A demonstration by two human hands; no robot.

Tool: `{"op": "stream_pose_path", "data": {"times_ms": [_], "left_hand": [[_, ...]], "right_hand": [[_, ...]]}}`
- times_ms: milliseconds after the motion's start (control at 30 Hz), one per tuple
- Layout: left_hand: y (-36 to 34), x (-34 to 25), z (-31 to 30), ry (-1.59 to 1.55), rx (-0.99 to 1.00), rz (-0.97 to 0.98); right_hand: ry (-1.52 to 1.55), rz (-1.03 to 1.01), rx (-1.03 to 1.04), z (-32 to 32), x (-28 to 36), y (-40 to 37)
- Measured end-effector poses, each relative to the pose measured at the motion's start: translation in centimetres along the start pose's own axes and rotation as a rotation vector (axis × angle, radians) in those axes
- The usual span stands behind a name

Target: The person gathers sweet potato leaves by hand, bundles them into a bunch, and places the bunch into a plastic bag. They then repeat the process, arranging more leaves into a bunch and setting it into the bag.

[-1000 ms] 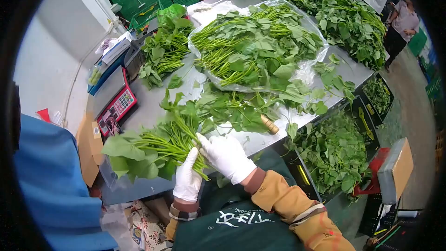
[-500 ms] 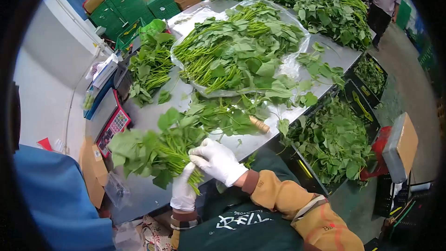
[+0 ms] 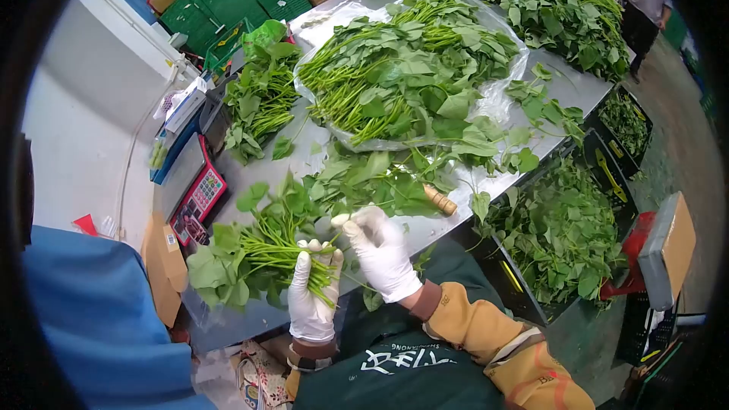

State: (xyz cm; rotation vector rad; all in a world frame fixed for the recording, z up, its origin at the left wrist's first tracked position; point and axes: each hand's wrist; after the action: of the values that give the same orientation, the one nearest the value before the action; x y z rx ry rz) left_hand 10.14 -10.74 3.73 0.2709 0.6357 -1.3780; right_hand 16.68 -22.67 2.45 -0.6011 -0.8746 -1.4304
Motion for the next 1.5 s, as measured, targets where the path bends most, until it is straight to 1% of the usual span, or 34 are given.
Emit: {"op": "stream_pose_path", "data": {"times_ms": [67,100,133,167,200,233,267,300,367,400,433,500,567,667,733,767,800,867,900,967,1033,1067,1100,1133,1200,1233,1267,1300,1367,1400,1500], "left_hand": [[-0.2,0.1,1.8,0.03,0.04,0.016],[0.0,-0.1,2.1,-0.007,0.103,0.022],[0.2,-0.2,2.3,-0.045,0.165,0.028],[0.2,-0.4,2.5,-0.082,0.229,0.033],[0.1,-1.0,2.6,-0.087,0.188,0.059],[0.2,-1.4,1.9,-0.117,0.231,0.068],[0.1,-1.8,1.5,-0.12,0.252,0.052],[0.1,-2.0,1.3,-0.124,0.272,0.035],[0.3,-1.1,1.0,-0.118,0.351,-0.022],[0.4,-0.5,1.1,-0.115,0.394,-0.056],[0.1,0.2,1.7,-0.119,0.382,-0.115],[0.1,1.2,1.7,-0.104,0.476,-0.21],[0.0,1.5,1.6,-0.122,0.521,-0.288],[-0.4,0.8,0.7,-0.17,0.478,-0.343],[-0.5,0.6,0.0,-0.245,0.468,-0.365],[-0.5,0.5,-0.2,-0.215,0.459,-0.373],[-0.6,0.5,-0.4,-0.187,0.452,-0.381],[-0.7,0.2,-0.8,-0.111,0.426,-0.412],[-0.7,-0.2,-0.7,-0.004,0.382,-0.436],[-0.7,-1.1,-0.1,0.21,0.289,-0.481],[-0.6,-1.6,-1.0,0.354,0.315,-0.5],[-0.7,-2.1,0.5,0.443,0.325,-0.498],[-0.8,-2.5,1.3,0.533,0.334,-0.495],[-0.3,-2.8,0.2,0.625,0.36,-0.501],[0.1,-3.7,-0.7,0.778,0.356,-0.388],[0.0,-3.9,-0.9,0.852,0.353,-0.331],[-0.6,-3.9,-0.5,0.777,0.124,-0.293],[-0.1,-3.5,1.4,0.609,0.226,-0.194],[0.7,-3.9,0.8,0.525,0.113,-0.117],[0.9,-4.1,1.2,0.499,0.083,-0.06],[2.4,-6.2,0.8,0.585,0.139,0.119]], "right_hand": [[-0.144,-0.038,-0.018,-0.2,1.0,0.1],[-0.215,-0.057,-0.025,-0.3,1.8,0.3],[-0.143,-0.052,-0.129,-0.1,2.6,0.6],[-0.133,-0.045,-0.275,-0.9,3.5,1.7],[0.003,-0.008,-0.391,-2.6,4.1,3.4],[0.015,-0.074,-0.432,-5.1,4.8,4.9],[0.306,0.133,-0.588,-6.9,6.0,6.0],[0.375,0.043,-0.656,-7.5,7.2,7.1],[0.39,0.203,-0.567,-6.2,9.3,6.2],[0.233,0.226,-0.357,-6.1,8.2,5.9],[0.074,0.245,-0.15,-5.9,6.9,5.3],[-0.239,0.257,0.215,-4.0,4.9,3.0],[-0.298,0.683,0.489,-2.1,6.4,1.4],[0.029,0.751,0.555,-2.4,4.1,0.8],[-0.04,0.687,0.559,-3.4,2.7,0.8],[-0.078,0.654,0.56,-3.7,2.4,0.8],[-0.161,0.637,0.511,-3.8,2.5,0.8],[-0.253,0.568,0.532,-4.1,2.7,0.8],[-0.298,0.536,0.542,-4.4,2.7,0.8],[-0.488,0.457,0.608,-5.3,2.5,0.9],[-0.698,0.331,0.689,-5.8,2.9,1.2],[-0.785,0.233,0.703,-6.0,2.8,1.1],[-0.799,0.252,0.685,-6.0,3.1,1.2],[-0.813,0.27,0.668,-6.1,3.6,1.2],[-0.783,0.306,0.639,-6.8,3.5,1.3],[-0.744,0.364,0.636,-7.0,3.6,1.4],[-0.71,0.31,0.618,-7.2,3.8,1.3],[-0.677,0.257,0.6,-7.3,3.9,1.2],[-0.7,0.222,0.603,-7.4,3.8,0.9],[-0.712,0.203,0.605,-7.4,3.8,0.9],[-0.817,0.131,0.503,-8.0,3.7,1.0]]}}
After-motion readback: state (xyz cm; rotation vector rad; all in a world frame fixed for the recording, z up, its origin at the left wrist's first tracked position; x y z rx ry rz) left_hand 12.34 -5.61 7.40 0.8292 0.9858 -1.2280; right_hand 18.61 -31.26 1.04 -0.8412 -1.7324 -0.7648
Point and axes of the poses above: each hand's wrist, its own y-axis towards the middle knuckle, its own z-axis out of the palm, x = y × z, and after that the axes turned 3 degrees about y, right-handed
